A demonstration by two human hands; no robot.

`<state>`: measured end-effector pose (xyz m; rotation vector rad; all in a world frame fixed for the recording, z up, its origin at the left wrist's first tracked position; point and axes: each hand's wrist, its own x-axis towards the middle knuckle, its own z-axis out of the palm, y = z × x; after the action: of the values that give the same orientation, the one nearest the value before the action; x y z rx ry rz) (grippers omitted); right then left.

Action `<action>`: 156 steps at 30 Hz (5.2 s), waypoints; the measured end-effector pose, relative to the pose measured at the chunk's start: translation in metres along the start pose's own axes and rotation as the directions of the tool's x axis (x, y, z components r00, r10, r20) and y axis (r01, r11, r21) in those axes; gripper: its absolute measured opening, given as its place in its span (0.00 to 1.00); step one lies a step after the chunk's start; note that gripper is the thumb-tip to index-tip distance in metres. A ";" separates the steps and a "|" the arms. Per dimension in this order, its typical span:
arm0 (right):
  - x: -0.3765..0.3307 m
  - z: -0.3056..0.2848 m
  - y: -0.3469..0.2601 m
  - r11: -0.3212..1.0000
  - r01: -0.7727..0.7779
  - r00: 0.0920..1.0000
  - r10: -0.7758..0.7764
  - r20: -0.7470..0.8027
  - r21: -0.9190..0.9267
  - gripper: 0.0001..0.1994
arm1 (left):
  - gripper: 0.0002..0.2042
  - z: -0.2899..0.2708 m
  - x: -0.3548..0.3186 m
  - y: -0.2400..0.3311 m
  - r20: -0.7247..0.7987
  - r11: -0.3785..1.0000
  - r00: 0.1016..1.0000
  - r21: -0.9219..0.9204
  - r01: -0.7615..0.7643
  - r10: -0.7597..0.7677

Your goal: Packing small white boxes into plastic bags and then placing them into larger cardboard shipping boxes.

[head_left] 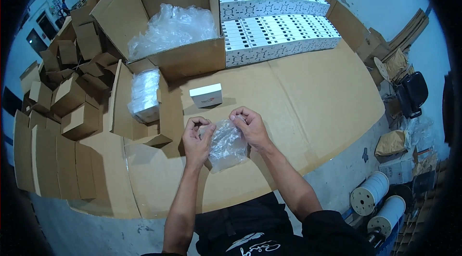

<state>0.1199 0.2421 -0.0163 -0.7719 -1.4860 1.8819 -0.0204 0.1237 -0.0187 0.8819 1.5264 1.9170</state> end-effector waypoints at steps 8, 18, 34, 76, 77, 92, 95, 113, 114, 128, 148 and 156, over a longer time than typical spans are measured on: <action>-0.001 -0.001 -0.005 0.966 -0.009 0.996 -0.014 0.087 0.260 0.20 | 0.07 -0.012 0.005 -0.002 -0.145 0.995 0.989 -0.091 -0.041 0.028; 0.000 -0.008 -0.006 0.985 -0.043 0.997 0.033 0.064 0.166 0.24 | 0.13 -0.014 -0.006 0.026 -0.257 0.980 0.964 0.161 0.114 -0.070; 0.000 -0.012 -0.013 0.932 0.034 0.993 0.009 -0.116 0.361 0.23 | 0.04 -0.017 -0.018 0.026 0.025 0.890 0.972 0.397 -0.225 0.234; -0.017 0.024 0.006 0.943 0.117 0.968 -0.178 -0.175 -0.313 0.13 | 0.25 -0.023 -0.010 0.021 0.168 0.945 0.931 0.107 0.309 -0.323; -0.017 0.026 0.005 0.958 0.129 0.976 -0.169 -0.140 -0.256 0.12 | 0.26 -0.025 -0.008 0.016 0.179 0.947 0.932 0.123 0.296 -0.314; 0.000 0.020 -0.079 0.201 0.609 0.667 -0.653 0.359 -0.767 0.15 | 0.19 -0.022 -0.009 0.014 0.129 0.953 0.954 0.174 0.246 -0.270; 0.004 0.022 -0.073 0.172 0.599 0.699 -0.589 0.405 -0.782 0.13 | 0.19 -0.023 -0.009 0.012 0.118 0.951 0.967 0.242 0.194 -0.228; 0.034 0.025 -0.096 0.345 0.688 0.684 -0.014 0.729 -0.639 0.21 | 0.32 -0.020 -0.003 0.021 0.179 0.948 0.976 0.313 0.066 -0.127; 0.035 0.022 -0.097 0.344 0.685 0.687 -0.014 0.726 -0.642 0.21 | 0.32 -0.017 -0.003 0.025 0.184 0.948 0.975 0.312 0.065 -0.127; 0.068 -0.010 -0.060 0.892 0.430 0.902 -0.417 0.110 -0.138 0.21 | 0.33 -0.021 -0.005 0.015 0.097 0.937 0.979 0.321 0.139 -0.178; 0.074 -0.008 -0.031 0.973 0.192 0.964 -0.163 0.211 -0.125 0.17 | 0.35 -0.030 0.003 0.008 0.056 0.947 0.989 0.302 0.111 -0.133; 0.079 -0.032 -0.034 0.885 0.432 0.896 -0.442 -0.029 -0.173 0.16 | 0.35 -0.026 0.005 0.014 0.072 0.952 0.988 0.286 0.108 -0.134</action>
<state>0.0968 0.3280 0.0048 -0.5073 -1.6249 1.3972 -0.0438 0.1084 -0.0079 0.9558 1.7830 1.5757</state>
